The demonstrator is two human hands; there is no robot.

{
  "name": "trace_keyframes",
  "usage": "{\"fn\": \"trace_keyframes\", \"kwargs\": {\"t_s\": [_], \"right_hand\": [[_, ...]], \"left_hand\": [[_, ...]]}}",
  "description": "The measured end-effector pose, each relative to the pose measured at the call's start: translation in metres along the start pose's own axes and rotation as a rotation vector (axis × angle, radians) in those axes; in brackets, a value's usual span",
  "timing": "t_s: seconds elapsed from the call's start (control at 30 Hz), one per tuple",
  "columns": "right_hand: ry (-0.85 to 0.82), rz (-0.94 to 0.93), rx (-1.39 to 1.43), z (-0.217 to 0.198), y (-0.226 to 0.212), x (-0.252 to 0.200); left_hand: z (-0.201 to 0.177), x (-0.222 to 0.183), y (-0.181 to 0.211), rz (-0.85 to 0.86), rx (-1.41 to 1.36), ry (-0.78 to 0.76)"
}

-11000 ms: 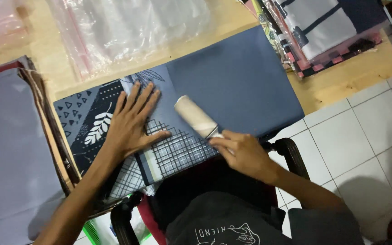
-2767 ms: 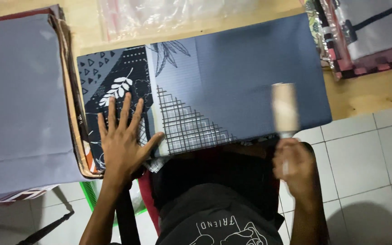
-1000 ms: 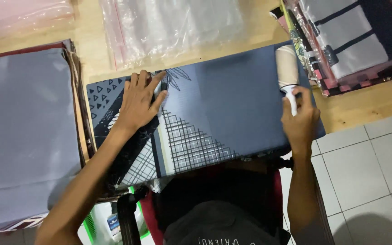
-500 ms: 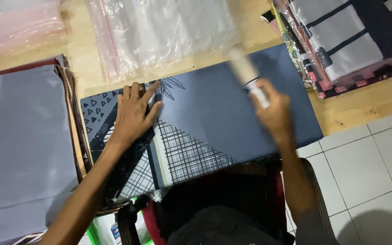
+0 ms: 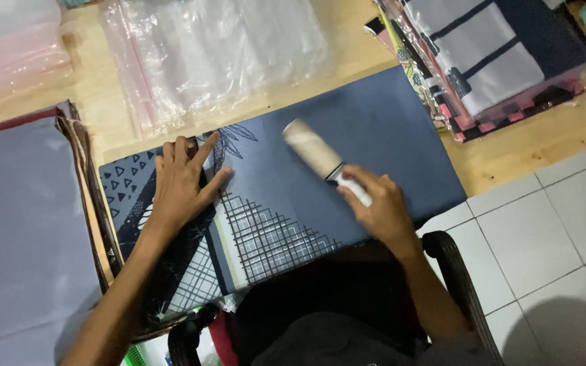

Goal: Using a lint roller to clean a patterned fabric and then folding it.

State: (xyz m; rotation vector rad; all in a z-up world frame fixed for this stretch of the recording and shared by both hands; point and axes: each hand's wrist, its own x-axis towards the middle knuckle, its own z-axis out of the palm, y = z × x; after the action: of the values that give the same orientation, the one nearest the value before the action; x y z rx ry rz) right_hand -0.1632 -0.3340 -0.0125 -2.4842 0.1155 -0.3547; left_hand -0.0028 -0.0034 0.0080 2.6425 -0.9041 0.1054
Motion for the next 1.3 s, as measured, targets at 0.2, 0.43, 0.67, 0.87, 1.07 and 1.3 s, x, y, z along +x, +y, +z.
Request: {"fn": "trace_keyframes", "kwargs": {"t_s": [0.2,0.43,0.67,0.87,1.07,1.3], "right_hand": [[0.351,0.14,-0.068,-0.039,0.058,0.03],[0.643,0.254,0.019,-0.072,0.073,-0.034],[0.753,0.32,-0.02,-0.046,0.098,-0.085],[0.863,0.393,0.151,-0.025,0.088,-0.078],[0.896,0.513,0.274,-0.017,0.101,-0.083],[0.867,0.491,0.253,-0.028,0.094,-0.081]], "left_hand": [[0.0,0.002,-0.001,-0.016,0.042,-0.025],[-0.009,0.005,0.007,-0.051,-0.057,-0.108],[0.016,0.055,0.056,0.319,0.004,-0.001],[0.07,0.166,0.16,0.805,-0.169,0.146],[0.159,0.26,0.193,0.846,-0.015,0.134],[0.17,0.28,0.203,0.854,-0.043,0.114]]}}
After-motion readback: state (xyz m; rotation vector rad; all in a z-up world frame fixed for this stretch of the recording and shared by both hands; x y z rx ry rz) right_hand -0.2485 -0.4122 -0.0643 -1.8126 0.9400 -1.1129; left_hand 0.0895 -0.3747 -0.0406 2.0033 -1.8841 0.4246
